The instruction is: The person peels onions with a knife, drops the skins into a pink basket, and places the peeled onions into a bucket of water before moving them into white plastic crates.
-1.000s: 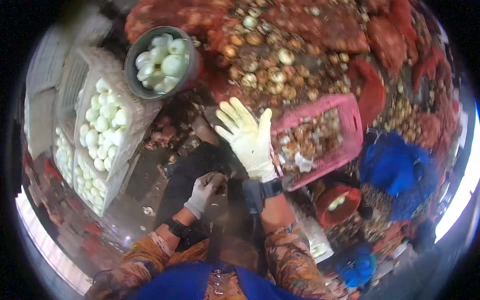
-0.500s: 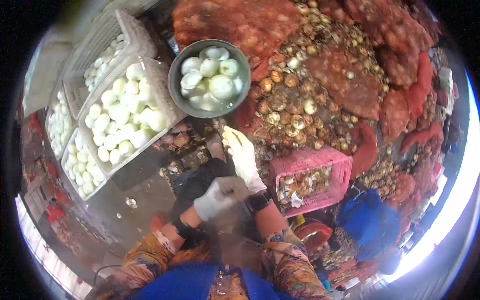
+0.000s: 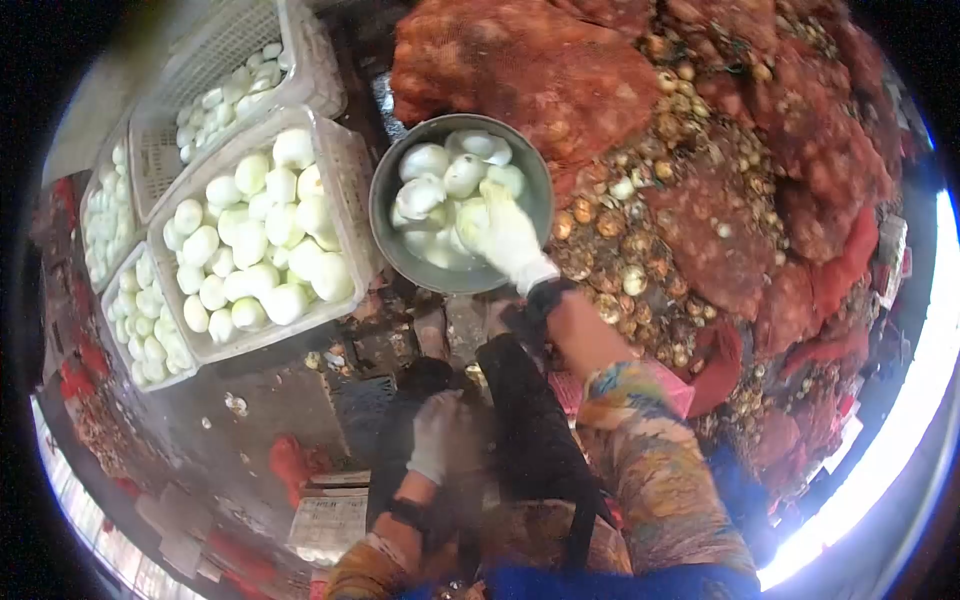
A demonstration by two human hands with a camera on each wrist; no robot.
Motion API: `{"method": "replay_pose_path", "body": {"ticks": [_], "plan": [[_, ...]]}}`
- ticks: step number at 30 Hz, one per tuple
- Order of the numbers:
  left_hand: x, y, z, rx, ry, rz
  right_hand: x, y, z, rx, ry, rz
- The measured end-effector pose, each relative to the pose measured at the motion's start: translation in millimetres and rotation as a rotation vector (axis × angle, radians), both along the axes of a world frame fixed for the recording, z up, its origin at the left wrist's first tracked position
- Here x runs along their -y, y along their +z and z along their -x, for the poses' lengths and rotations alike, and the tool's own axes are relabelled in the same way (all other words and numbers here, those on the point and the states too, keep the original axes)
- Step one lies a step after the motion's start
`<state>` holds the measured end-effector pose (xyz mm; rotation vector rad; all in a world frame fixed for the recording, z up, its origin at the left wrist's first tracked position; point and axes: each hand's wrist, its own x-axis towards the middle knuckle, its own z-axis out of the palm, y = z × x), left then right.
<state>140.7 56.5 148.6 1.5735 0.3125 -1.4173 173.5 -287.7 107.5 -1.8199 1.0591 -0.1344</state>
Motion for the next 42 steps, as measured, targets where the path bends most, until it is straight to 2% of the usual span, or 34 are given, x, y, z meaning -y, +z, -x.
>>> {"method": "replay_pose_path", "body": {"ticks": [1,2,3,5,6,7,8,9,11,12,13,14,15,16,17,18,19,21,23,25,26,27,29,32,33,35,37,38,41,42], "plan": [[-10.4,-10.7,17.5,0.061,-0.087,0.065,16.8,-20.5,-9.6,0.014,0.061,0.028],[-21.5,-20.4,35.5,0.127,-0.166,0.130,30.5,-21.9,-22.3,-0.085,0.139,0.060],[-20.2,-21.0,38.5,0.044,-0.082,0.077,42.4,-22.9,-40.5,-0.166,0.215,0.091],[-9.5,-7.8,38.6,-0.208,0.176,-0.126,57.9,-54.9,-64.5,-0.127,0.384,0.163],[16.1,19.3,15.5,-0.285,0.181,-0.158,61.7,-70.8,-68.3,-0.135,0.484,0.219],[17.6,20.6,10.7,-0.238,0.199,-0.154,60.6,-88.0,-73.2,-0.149,0.579,0.282],[18.0,20.5,9.1,-0.202,0.207,-0.145,53.4,-76.0,-79.9,-0.194,0.481,0.055],[2.6,5.8,34.0,-0.108,0.208,-0.077,49.3,-67.6,-88.5,-0.174,0.461,-0.108],[-26.0,-27.2,81.1,0.082,0.215,0.058,36.0,-47.4,-84.2,-0.160,0.304,-0.337],[-18.2,-20.1,70.1,-0.053,0.231,-0.023,29.1,-39.5,-77.8,-0.131,0.189,-0.407],[-16.2,-20.8,63.5,0.022,0.103,-0.014,17.8,-40.1,-67.3,-0.045,0.047,-0.403],[-14.6,-20.9,57.3,0.103,-0.021,-0.007,13.2,-45.6,-51.5,-0.254,0.147,-0.224],[-18.8,-25.1,51.9,0.398,-0.275,0.089,8.3,-61.3,-35.3,-0.452,0.247,-0.053],[-15.1,-24.3,47.1,0.372,-0.231,0.104,-4.3,-100.6,-12.2,-0.217,0.253,-0.044],[-11.2,-23.1,42.1,0.346,-0.186,0.118,-7.2,-111.0,-9.4,-0.214,0.233,-0.141],[-1.1,-9.8,31.5,-0.019,0.138,0.051,-10.1,-120.4,-7.1,-0.213,0.209,-0.236],[3.5,-3.7,26.0,-0.388,0.451,-0.027,-4.3,-99.8,-20.4,-0.449,0.151,-0.438],[-8.8,-15.7,38.4,-0.177,0.324,-0.030,8.9,-98.3,-20.1,-0.595,0.372,-0.025],[-4.5,-14.8,33.3,-0.096,0.286,-0.025,30.9,-82.8,-37.9,-0.507,0.140,0.291],[10.1,0.9,16.4,-0.156,0.329,-0.031,52.8,-67.6,-52.8,-0.275,0.208,0.662],[12.1,2.2,14.5,-0.187,0.346,-0.038,56.3,-54.0,-61.4,-0.317,0.225,0.336],[4.4,-4.1,21.3,-0.224,0.348,-0.051,65.0,-79.1,-61.4,-0.659,0.399,0.112],[-7.8,-12.7,26.9,-0.302,0.351,-0.059,63.4,-109.0,-53.2,-0.736,0.437,0.254],[-8.5,-14.7,23.5,-0.320,0.352,-0.045,65.4,-126.3,-43.3,-0.436,0.262,-0.055],[-4.4,-9.7,22.0,-0.264,0.341,-0.048,57.3,-46.0,-69.8,-0.548,0.344,-0.233],[3.1,-7.9,24.4,-0.191,0.316,-0.052,46.6,-78.3,-39.4,-0.340,0.420,-0.112],[1.1,-10.2,24.0,-0.161,0.286,-0.070,45.6,-69.2,-41.5,-0.518,0.899,-0.050],[1.4,-10.9,23.9,-0.154,0.279,-0.079,31.5,-72.3,-12.2,-0.143,0.934,0.465],[7.2,-4.8,11.0,-0.247,0.350,-0.110,46.4,-100.5,-2.3,-0.240,0.971,0.499],[18.2,5.6,-0.6,-0.323,0.422,-0.129,56.7,-121.0,-3.2,-0.368,0.706,0.214]]}}
